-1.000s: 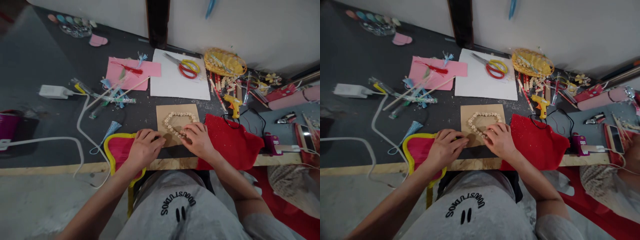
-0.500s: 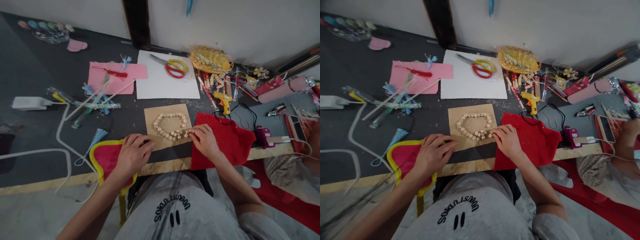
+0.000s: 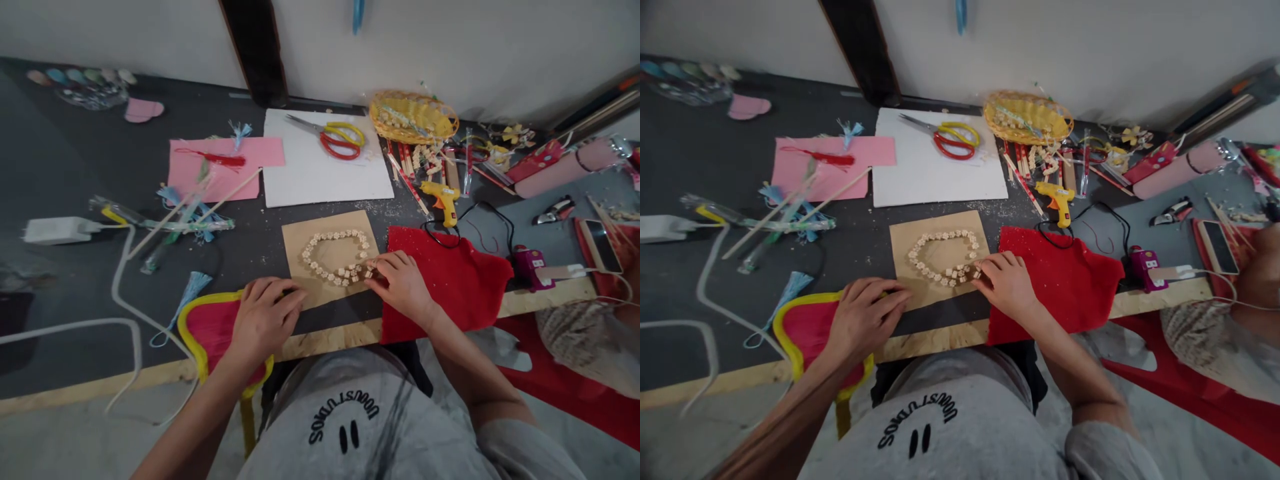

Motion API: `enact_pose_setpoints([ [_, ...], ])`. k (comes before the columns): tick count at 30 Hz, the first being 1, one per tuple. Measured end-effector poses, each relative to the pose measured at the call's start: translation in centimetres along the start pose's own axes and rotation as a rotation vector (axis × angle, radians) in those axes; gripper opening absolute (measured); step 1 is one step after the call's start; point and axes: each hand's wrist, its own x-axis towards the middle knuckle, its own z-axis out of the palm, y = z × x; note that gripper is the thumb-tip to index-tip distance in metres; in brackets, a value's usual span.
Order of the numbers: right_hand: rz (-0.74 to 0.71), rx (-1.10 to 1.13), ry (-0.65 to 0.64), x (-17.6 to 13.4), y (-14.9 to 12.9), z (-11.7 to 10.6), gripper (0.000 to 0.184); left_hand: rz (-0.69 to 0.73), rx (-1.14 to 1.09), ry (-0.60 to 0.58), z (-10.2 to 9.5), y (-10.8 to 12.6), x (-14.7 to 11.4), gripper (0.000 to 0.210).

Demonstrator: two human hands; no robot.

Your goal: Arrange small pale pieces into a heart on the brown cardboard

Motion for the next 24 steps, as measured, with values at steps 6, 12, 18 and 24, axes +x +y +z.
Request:
enact_pose_setpoints([
  [6,-0.024,-0.030,0.064,0.2,0.0,0.3,0.012,-0.002,0.011,-0.001,-0.1,0.2,0.0,0.021],
  [12,0.026,-0.086,0.097,0.1,0.6,-0.8,0.013,-0.011,0.011,-0.013,-0.1,0.2,-0.1,0.021],
  [18,-0.039,0.050,0.045,1.4,-0.6,-1.7,0.018,-0.020,0.004,-0.018,-0.2,0.2,0.0,0.020],
  [24,-0.128,0.035,0.006,3.3,-1.6,-1.0,0.019,0.005,-0.015,0.000,-0.4,0.3,0.2,0.020],
])
